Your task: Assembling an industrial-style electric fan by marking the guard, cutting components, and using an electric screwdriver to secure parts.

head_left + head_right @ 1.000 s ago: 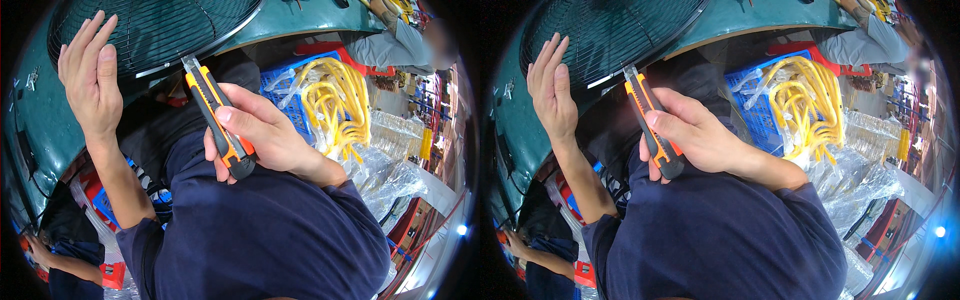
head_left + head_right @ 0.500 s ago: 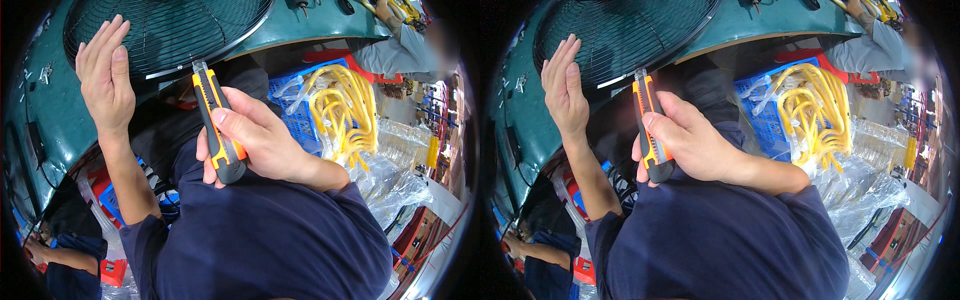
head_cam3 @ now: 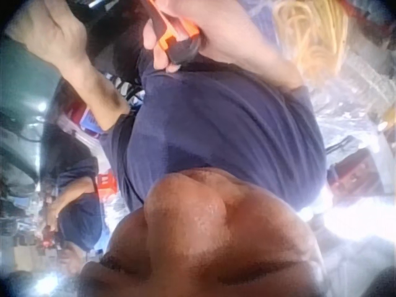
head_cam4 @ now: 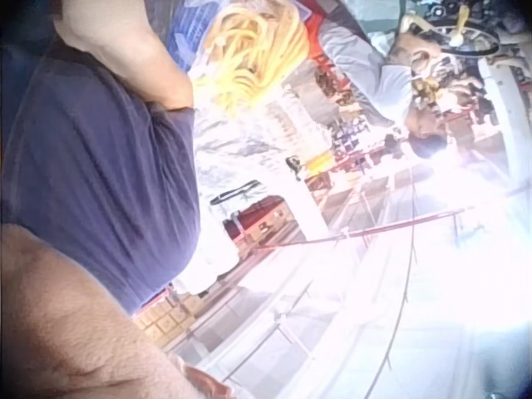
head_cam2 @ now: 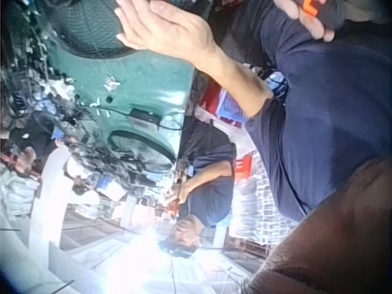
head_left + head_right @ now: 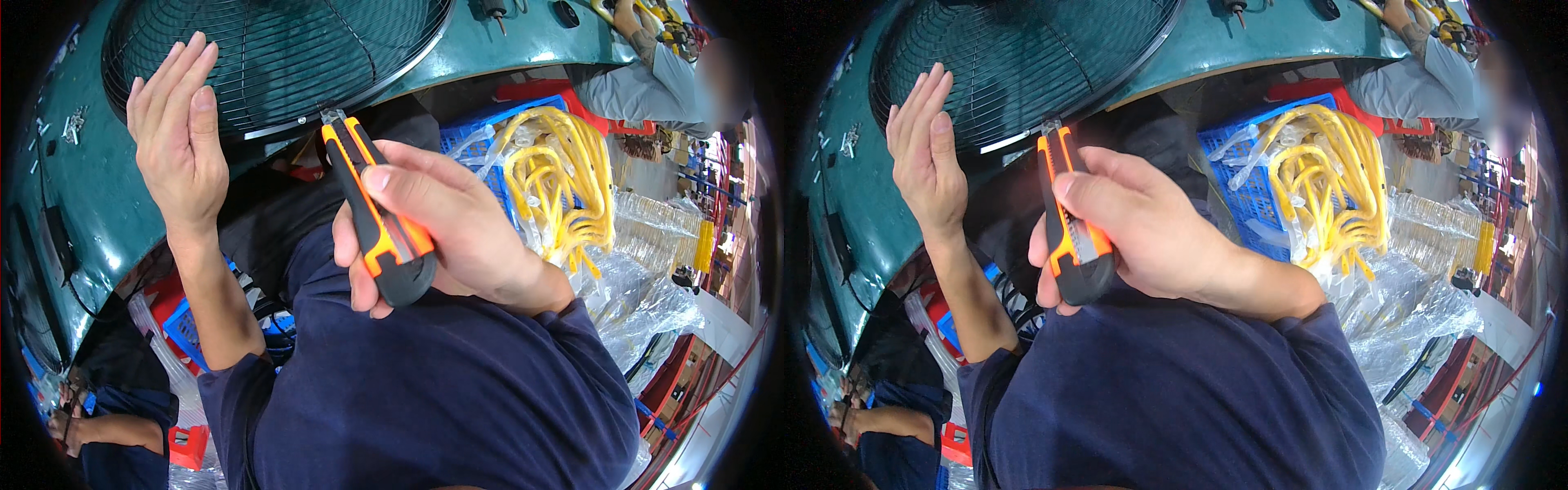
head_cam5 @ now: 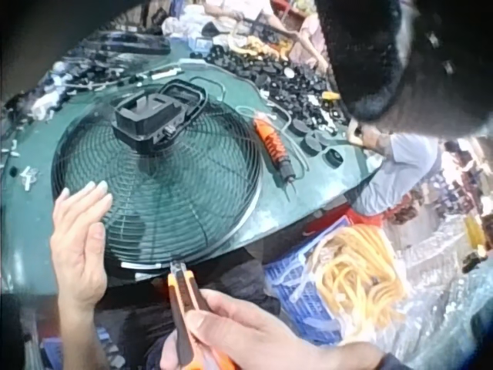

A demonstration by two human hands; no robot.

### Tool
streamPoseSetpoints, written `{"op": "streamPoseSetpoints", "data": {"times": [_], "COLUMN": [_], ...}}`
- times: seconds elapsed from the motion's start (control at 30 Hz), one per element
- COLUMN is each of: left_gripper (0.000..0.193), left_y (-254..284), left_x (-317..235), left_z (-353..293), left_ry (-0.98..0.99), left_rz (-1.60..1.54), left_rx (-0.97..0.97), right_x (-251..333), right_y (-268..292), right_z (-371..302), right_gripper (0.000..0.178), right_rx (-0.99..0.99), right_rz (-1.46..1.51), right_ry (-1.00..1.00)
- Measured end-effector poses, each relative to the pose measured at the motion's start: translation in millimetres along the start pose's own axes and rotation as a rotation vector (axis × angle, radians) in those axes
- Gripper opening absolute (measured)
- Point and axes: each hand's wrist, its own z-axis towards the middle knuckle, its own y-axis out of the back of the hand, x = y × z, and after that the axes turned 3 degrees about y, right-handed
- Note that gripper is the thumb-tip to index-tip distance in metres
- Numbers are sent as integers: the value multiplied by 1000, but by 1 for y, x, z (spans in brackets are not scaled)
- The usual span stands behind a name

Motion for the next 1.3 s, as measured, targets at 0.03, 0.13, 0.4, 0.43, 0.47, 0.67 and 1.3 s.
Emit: {"op": "streamPoseSetpoints", "data": {"times": [0.03, 0.13, 0.4, 0.43, 0.47, 0.67, 1.3], "left_gripper": [36, 35, 30, 30, 30, 33, 34], "left_y": [0, 0, -2, -2, -3, 2, 3], "left_x": [0, -1, -3, -3, -2, -4, -6], "left_z": [0, 0, 0, 0, 0, 0, 0], "left_ry": [1, 3, 14, 15, 17, 16, 52], "left_rz": [0, 2, -35, -34, -33, 4, -70], "left_rx": [8, 14, -24, -19, -14, 6, 12], "right_x": [7, 17, 9, 5, -4, 6, -20], "right_y": [-5, -6, 7, 2, 1, 4, 1], "right_z": [0, 2, 6, 5, 6, -2, 12], "right_gripper": [35, 37, 33, 27, 19, 39, 17], "right_rx": [-29, -43, 44, 67, 15, -36, 50], "right_rz": [-6, 6, 172, -20, -128, -199, -112], "right_ry": [-9, -20, 48, 34, 28, -71, -22]}}
